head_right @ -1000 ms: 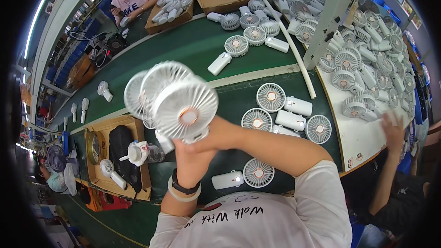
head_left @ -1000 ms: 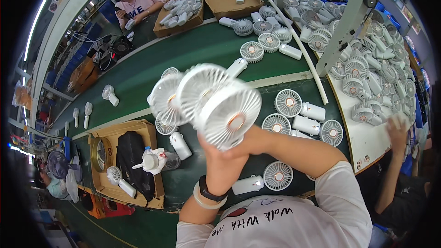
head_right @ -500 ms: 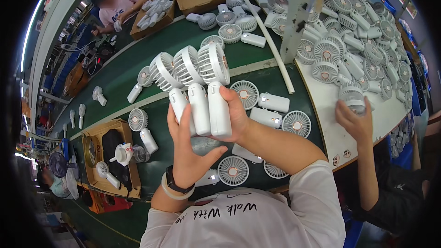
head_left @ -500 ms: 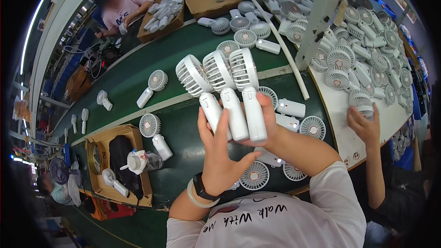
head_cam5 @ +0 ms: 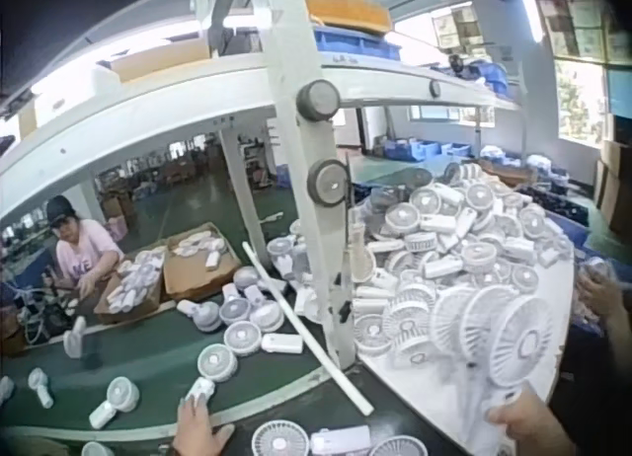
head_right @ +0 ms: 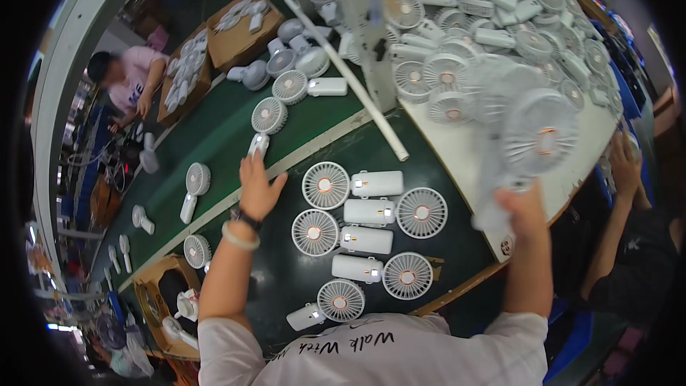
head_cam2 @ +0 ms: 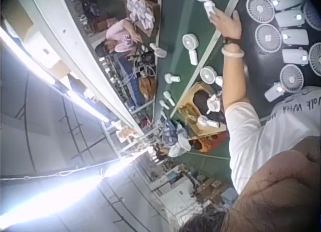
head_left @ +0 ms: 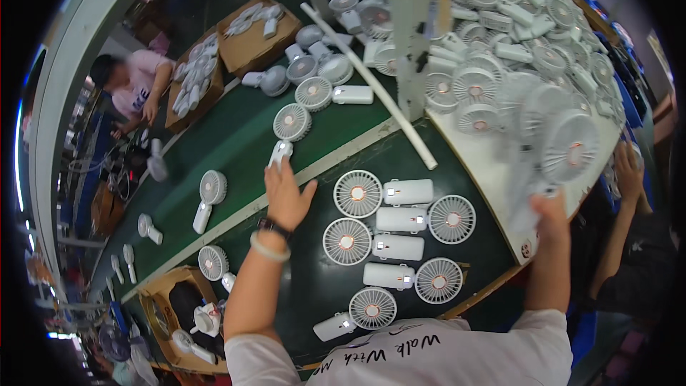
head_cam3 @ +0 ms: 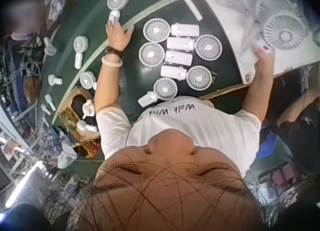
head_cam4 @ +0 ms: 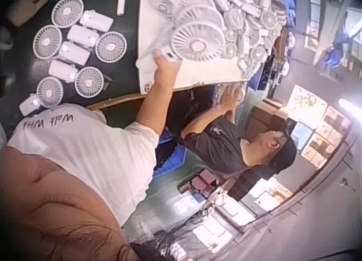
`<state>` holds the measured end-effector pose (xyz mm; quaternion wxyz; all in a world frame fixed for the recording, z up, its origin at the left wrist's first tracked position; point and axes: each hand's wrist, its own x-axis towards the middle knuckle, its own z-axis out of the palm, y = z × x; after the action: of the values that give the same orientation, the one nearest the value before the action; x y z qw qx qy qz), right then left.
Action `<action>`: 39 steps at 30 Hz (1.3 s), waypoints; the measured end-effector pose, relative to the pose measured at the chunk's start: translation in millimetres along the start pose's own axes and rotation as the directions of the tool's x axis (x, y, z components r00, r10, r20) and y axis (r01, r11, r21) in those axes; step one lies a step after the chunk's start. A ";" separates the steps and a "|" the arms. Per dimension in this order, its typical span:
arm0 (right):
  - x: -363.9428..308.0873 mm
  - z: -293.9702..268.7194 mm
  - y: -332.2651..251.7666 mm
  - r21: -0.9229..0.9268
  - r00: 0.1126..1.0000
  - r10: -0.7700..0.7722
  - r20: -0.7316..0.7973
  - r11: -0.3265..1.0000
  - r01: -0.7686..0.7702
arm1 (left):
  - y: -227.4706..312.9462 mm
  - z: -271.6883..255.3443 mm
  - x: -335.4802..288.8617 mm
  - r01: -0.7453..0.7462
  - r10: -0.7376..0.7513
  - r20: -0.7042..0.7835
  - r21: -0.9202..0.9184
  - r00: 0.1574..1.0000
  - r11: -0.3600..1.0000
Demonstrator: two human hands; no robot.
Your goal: The person assembles white portable fans by picking up fan heads and bases from a green workbench and snapping them together. The person repeatedly handles multiple units, joining the components and placing the assembled fans on the table. A brief cleaning action with a cloth is performed on one fan before assembly continues.
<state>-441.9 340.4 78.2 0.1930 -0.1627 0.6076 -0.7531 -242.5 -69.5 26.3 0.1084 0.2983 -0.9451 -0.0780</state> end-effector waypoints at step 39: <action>192.3 -51.6 2.0 -0.974 0.848 -0.481 0.222 -0.076 0.211 | -32.5 -28.4 -95.3 0.207 -0.118 0.302 -0.843 0.946 -0.497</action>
<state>-634.3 290.1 67.5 -0.2353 -0.3245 0.9030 -0.1546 -141.5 -42.9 31.8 0.2705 0.2086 -0.3614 -0.8676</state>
